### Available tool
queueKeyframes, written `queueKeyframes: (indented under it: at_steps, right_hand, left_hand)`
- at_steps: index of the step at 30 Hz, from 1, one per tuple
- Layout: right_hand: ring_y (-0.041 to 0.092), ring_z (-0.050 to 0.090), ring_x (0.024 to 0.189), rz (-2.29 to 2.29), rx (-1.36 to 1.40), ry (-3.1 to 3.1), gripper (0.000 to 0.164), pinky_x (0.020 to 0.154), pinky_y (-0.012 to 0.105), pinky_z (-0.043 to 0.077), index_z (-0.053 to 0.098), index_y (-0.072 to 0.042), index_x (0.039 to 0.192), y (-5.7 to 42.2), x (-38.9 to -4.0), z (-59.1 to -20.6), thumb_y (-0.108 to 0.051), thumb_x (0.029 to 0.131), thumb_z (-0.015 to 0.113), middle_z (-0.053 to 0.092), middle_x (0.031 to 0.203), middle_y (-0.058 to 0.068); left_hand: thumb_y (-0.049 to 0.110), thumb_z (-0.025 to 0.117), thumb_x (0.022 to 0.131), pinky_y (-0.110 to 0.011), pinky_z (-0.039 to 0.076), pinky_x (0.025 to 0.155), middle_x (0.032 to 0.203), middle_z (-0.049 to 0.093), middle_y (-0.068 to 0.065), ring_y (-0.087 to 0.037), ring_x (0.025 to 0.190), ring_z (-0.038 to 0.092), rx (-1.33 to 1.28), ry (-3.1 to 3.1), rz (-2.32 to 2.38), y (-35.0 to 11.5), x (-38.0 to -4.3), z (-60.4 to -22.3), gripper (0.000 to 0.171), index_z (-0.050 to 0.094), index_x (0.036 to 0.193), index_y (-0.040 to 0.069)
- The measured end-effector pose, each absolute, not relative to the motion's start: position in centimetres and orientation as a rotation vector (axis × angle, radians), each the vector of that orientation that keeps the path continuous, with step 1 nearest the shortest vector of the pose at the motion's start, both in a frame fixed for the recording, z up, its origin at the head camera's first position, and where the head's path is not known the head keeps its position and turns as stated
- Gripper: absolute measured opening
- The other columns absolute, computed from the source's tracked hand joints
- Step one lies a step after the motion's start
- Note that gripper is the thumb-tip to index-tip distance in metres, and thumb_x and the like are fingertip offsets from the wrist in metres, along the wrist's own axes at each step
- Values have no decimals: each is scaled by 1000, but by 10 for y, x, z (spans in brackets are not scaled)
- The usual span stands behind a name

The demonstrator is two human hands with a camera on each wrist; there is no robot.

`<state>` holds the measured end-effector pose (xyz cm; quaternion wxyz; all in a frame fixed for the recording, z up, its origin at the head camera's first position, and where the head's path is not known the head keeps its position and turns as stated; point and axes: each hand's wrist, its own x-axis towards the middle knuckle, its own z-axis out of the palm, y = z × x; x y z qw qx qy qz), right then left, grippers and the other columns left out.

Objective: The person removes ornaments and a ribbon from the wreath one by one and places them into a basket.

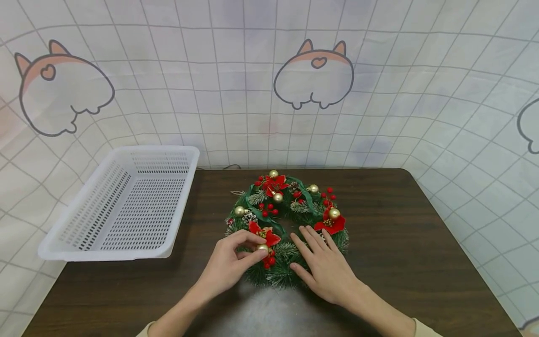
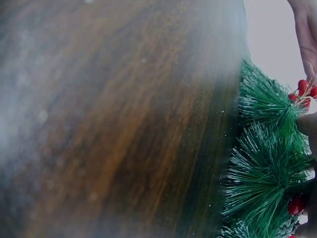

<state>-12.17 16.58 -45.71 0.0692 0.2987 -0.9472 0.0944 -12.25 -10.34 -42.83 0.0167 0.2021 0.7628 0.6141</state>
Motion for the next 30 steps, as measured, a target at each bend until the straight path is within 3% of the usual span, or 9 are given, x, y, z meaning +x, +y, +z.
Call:
queueKeyframes:
  at_steps: [13,19,25,30]
  right_hand:
    - [35,30,150,282,896,-2846,69,121,58,17,41,-11,158,166,-121,-457,-53,105,51,36,161,19]
    - [34,28,151,280,901,-2853,69,121,58,17,40,-11,159,166,-122,-457,-53,105,51,35,162,18]
    - [35,29,150,275,898,-2855,69,121,58,17,40,-11,159,166,-122,-457,-53,105,51,35,162,19]
    - [35,30,150,288,896,-2853,69,121,58,17,41,-11,158,166,-122,-457,-52,105,51,35,162,18]
  left_hand:
    - [18,79,93,-30,61,76,103,70,-1,-19,91,67,632,2425,1868,-93,-124,-424,14,74,103,12]
    - [18,78,95,-30,61,77,109,70,-2,-19,95,67,687,2419,1834,-93,-123,-416,20,75,112,8]
    - [19,73,99,-30,61,76,114,68,7,-13,95,66,764,2521,1699,-102,-124,-407,16,77,114,13]
    - [8,78,93,-28,59,80,115,66,6,-14,96,65,787,2548,1592,-110,-125,-404,27,75,119,10]
